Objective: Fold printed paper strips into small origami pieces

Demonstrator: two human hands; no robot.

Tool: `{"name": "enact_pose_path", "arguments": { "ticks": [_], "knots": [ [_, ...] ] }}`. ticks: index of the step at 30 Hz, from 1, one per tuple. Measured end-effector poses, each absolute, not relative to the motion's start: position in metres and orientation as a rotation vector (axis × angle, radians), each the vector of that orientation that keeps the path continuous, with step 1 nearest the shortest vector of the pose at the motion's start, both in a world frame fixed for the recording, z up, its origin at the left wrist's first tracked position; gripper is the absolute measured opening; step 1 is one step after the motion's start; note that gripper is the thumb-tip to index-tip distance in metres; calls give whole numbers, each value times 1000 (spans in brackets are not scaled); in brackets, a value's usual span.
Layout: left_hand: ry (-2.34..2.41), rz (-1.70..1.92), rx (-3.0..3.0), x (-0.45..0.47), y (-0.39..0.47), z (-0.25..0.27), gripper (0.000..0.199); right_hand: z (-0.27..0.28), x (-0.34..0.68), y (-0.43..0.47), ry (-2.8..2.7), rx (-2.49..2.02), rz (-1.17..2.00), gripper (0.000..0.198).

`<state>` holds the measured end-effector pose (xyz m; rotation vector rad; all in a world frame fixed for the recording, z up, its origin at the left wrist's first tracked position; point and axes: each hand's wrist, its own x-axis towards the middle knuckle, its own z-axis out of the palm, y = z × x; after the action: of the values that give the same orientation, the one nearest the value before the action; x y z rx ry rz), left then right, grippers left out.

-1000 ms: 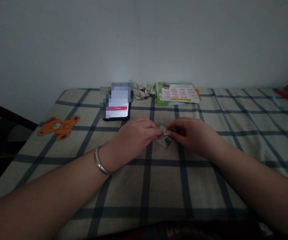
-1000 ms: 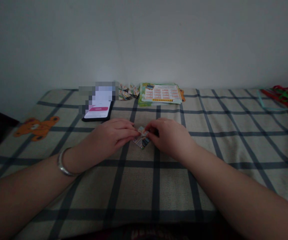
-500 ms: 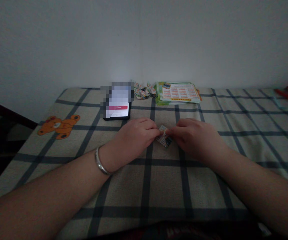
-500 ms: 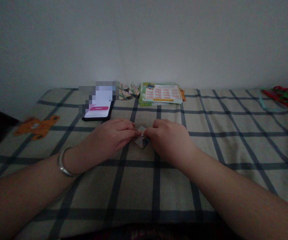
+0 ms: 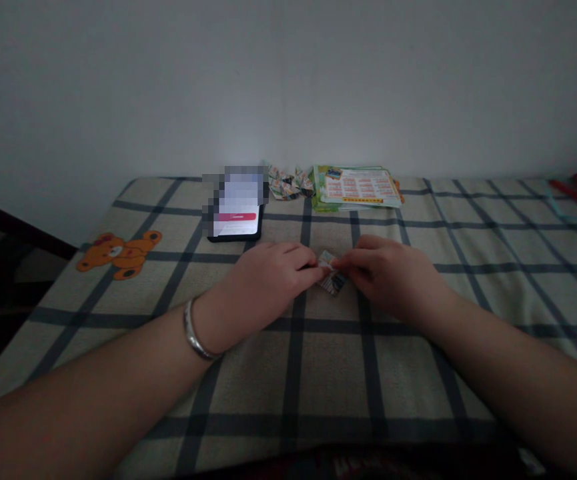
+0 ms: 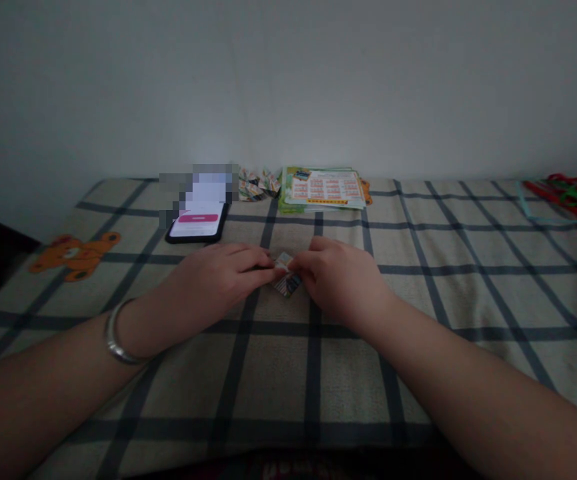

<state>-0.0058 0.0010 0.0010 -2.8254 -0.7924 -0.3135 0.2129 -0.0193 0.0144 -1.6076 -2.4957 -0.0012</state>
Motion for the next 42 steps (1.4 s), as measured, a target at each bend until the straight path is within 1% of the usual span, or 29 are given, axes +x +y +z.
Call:
{"name": "enact_pose_path", "arguments": {
  "ticks": [6, 9, 12, 18, 24, 27, 32, 42],
  "knots": [
    [-798, -199, -2787, -2, -6, 8, 26, 14, 213, -21, -2529, -1564, -73, 23],
    [-801, -179, -2791, -1, -8, 10, 27, 14, 215, -23, -2599, -1470, -178, 21],
    [-804, -165, -2810, -2, -9, 10, 26, 14, 217, -23, -2682, -1345, -250, 24],
    [-805, -171, -2832, -4, -8, 8, 27, 13, 217, -21, -2733, -1285, -281, 21],
    [-800, -156, -2825, -5, -9, 7, 31, 15, 217, -22, -2803, -1241, -329, 25],
    [-799, -167, -2841, -6, -9, 9, 31, 16, 219, -23, -2804, -1261, -338, 23],
    [-807, -175, -2896, -6, -8, 13, 25, 15, 223, -20, -2819, -1206, -329, 22],
    [-783, -145, -2843, -6, -9, 11, 27, 20, 213, -22, -2873, -1202, -459, 12]
  ]
}}
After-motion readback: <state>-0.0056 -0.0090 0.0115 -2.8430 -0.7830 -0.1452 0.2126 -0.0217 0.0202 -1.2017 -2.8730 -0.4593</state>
